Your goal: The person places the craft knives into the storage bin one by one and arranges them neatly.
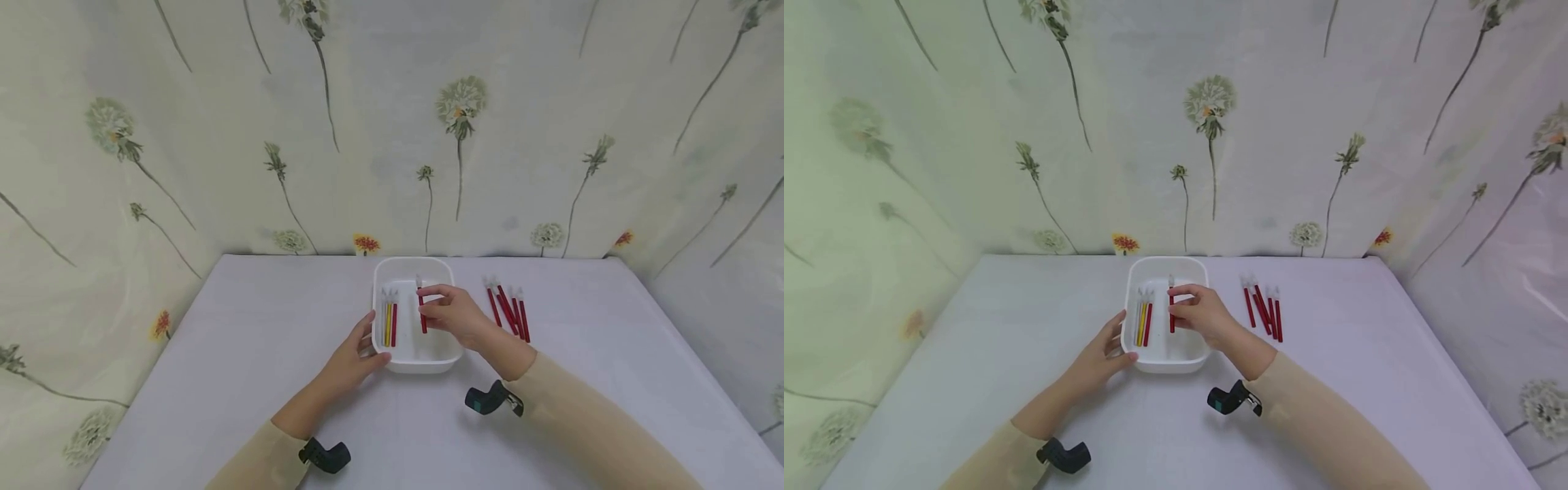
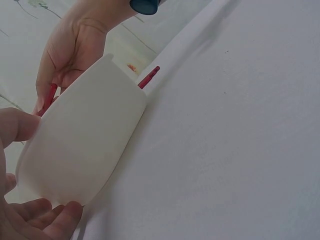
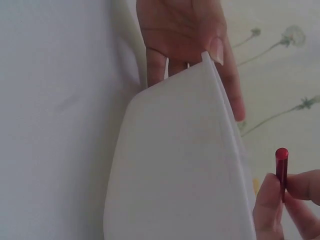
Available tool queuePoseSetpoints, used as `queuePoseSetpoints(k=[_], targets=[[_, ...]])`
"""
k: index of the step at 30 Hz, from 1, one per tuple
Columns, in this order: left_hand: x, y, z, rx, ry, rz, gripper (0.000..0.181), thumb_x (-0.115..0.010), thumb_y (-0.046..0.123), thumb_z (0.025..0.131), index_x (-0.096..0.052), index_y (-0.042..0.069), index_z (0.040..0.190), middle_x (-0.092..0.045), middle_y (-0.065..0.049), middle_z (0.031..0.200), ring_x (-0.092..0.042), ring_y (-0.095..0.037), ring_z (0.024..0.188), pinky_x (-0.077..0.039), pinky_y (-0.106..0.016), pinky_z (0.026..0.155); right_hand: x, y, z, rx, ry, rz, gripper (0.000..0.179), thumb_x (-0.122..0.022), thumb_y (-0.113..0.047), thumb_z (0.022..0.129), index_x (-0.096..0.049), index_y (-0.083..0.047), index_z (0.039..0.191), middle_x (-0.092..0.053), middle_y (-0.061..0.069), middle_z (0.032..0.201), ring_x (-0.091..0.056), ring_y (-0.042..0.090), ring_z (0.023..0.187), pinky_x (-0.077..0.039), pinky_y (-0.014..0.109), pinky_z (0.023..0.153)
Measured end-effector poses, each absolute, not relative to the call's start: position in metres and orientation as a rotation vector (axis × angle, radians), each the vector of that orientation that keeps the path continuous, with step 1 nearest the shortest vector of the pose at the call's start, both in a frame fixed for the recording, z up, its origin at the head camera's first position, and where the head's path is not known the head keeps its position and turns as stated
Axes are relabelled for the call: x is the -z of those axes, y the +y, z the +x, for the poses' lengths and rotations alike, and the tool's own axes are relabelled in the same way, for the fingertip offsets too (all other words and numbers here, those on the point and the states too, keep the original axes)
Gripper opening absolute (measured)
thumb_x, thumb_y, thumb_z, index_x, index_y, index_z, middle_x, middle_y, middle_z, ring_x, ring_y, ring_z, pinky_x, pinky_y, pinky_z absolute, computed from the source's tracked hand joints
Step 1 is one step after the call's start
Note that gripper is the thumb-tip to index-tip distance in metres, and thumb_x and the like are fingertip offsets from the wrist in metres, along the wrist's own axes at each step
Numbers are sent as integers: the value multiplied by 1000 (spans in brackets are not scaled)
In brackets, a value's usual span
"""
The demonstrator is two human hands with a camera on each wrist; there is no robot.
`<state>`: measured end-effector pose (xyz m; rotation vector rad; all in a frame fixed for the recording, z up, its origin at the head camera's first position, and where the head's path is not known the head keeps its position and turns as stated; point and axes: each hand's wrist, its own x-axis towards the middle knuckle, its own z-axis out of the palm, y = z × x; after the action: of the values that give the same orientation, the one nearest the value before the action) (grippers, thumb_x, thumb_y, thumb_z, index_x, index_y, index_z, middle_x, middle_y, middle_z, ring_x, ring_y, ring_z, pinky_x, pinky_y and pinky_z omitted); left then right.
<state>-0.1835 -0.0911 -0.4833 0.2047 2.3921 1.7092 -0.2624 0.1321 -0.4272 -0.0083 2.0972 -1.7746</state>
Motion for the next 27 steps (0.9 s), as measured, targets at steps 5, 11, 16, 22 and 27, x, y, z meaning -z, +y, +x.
queuePoseSetpoints(k=[5, 11, 16, 22, 27], targets=[[482, -91, -183, -1718, 2384, 199, 85, -69, 34, 81, -16, 32, 147, -30, -4, 148, -38, -25, 130, -45, -42, 93, 432, 123, -266, 1769, 2051, 32, 43, -66, -11, 85, -54, -10, 126, -55, 19, 121, -60, 34, 103, -54, 34, 79], [481, -92, -183, -1731, 2377, 225, 84, -69, 33, 82, -16, 30, 147, -31, -6, 148, -38, -26, 130, -45, -41, 94, 443, 113, -272, 1763, 2063, 19, 39, -63, -6, 86, -55, -6, 124, -58, 22, 115, -63, 25, 85, -55, 33, 77], [481, -92, -184, -1732, 2373, 237, 83, -69, 31, 82, -17, 30, 147, -31, -5, 147, -38, -25, 130, -44, -41, 94, 452, 106, -277, 1733, 2116, 30, 36, -64, -4, 85, -58, -6, 120, -60, 18, 109, -62, 21, 77, -56, 32, 74], [478, -93, -183, -1728, 2373, 249, 83, -69, 28, 83, -17, 25, 148, -31, -8, 147, -39, -26, 129, -45, -39, 94, 455, 101, -277, 1619, 2208, 31, 32, -65, -7, 84, -61, -10, 116, -62, 13, 103, -60, 20, 75, -55, 29, 69], [483, -92, -186, -1723, 2385, 247, 83, -69, 29, 83, -17, 27, 148, -31, -6, 147, -39, -24, 129, -45, -39, 94, 456, 100, -282, 1578, 2230, 54, 31, -65, -8, 84, -62, -12, 115, -62, 12, 103, -60, 20, 77, -55, 28, 67]])
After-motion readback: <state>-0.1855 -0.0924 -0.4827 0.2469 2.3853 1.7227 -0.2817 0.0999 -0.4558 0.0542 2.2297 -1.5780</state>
